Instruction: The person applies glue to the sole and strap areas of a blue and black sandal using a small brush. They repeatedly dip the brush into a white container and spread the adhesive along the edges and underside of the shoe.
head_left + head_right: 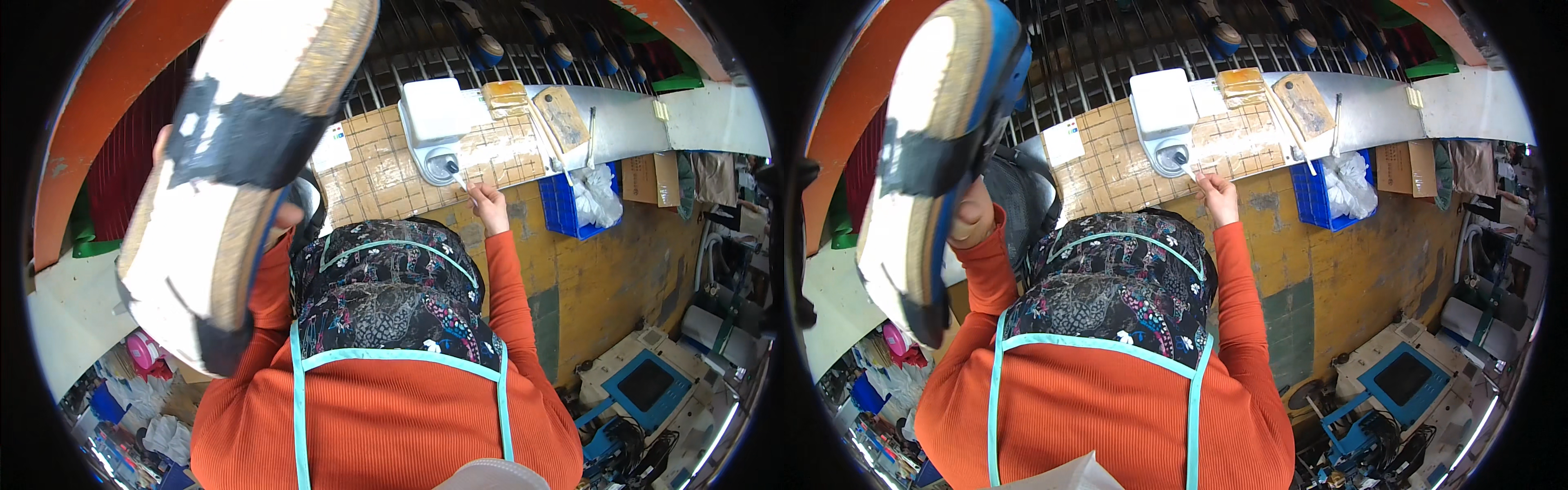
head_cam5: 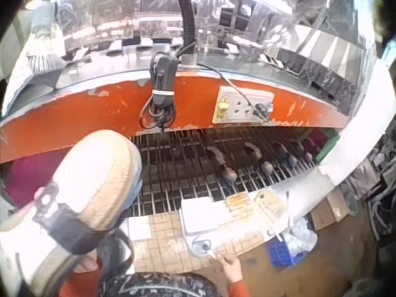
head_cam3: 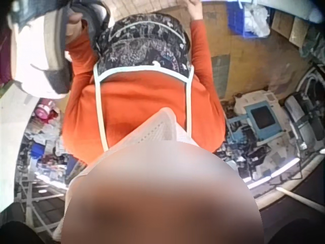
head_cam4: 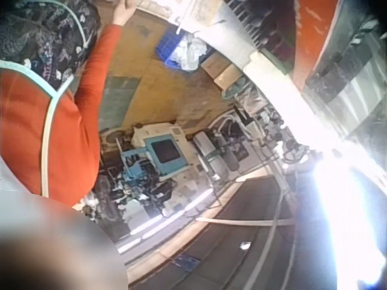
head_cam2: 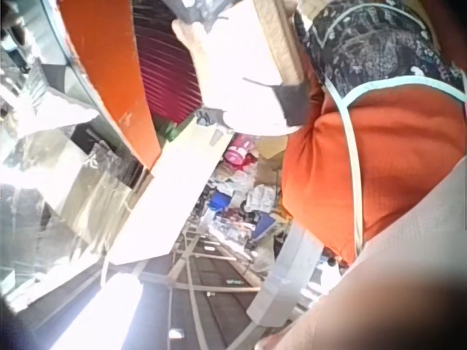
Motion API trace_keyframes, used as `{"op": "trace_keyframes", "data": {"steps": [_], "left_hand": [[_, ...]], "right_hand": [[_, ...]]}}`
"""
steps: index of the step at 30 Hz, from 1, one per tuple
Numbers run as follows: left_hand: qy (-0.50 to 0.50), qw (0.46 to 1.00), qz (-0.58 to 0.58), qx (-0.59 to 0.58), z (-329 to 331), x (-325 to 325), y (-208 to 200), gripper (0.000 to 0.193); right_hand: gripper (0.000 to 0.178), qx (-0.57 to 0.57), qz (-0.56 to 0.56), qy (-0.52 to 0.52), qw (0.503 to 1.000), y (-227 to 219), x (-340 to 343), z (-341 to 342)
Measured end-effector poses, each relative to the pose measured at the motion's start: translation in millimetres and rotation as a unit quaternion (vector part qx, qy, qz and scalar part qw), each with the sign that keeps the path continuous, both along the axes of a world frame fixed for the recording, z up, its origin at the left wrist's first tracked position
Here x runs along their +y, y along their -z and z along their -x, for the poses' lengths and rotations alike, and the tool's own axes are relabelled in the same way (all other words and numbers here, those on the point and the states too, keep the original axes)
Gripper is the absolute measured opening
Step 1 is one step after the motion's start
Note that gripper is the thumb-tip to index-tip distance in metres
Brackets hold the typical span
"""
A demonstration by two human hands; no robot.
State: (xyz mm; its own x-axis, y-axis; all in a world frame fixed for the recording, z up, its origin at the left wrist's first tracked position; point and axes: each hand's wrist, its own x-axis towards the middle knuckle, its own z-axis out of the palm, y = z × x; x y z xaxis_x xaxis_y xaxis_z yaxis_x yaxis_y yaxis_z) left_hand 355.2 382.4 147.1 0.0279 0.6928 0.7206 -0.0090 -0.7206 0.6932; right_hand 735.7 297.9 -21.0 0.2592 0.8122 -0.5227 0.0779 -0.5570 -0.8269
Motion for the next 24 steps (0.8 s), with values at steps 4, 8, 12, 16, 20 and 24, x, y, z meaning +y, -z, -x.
{"op": "trace_keyframes", "data": {"steps": [4, 8, 12, 16, 20, 24], "left_hand": [[0.096, 0.987, 0.098, -0.083, -19, 22, 24, 0.063], [0.063, 0.996, -0.019, 0.054, -48, 30, 19, 0.055], [-0.139, 0.979, -0.098, 0.109, -85, 31, -14, 0.039], [-0.191, 0.955, -0.195, 0.12, -97, 38, -46, 0.035], [-0.234, 0.933, -0.231, 0.149, -98, 36, -52, 0.033], [-0.258, 0.917, -0.223, 0.208, -90, 26, -48, 0.033]], "right_hand": [[0.016, 0.232, -0.024, 0.044, 0.971, -5, -6, 2], [0.008, 0.026, -0.195, 0.051, 0.979, -68, 18, 24], [0.018, -0.375, -0.454, 0.047, 0.807, -187, 35, 39], [0.025, -0.237, -0.574, 0.058, 0.781, -258, 33, 71], [0.022, -0.133, -0.565, 0.005, 0.815, -261, 36, 94], [0.021, -0.096, -0.524, 0.001, 0.846, -249, 41, 106]]}}
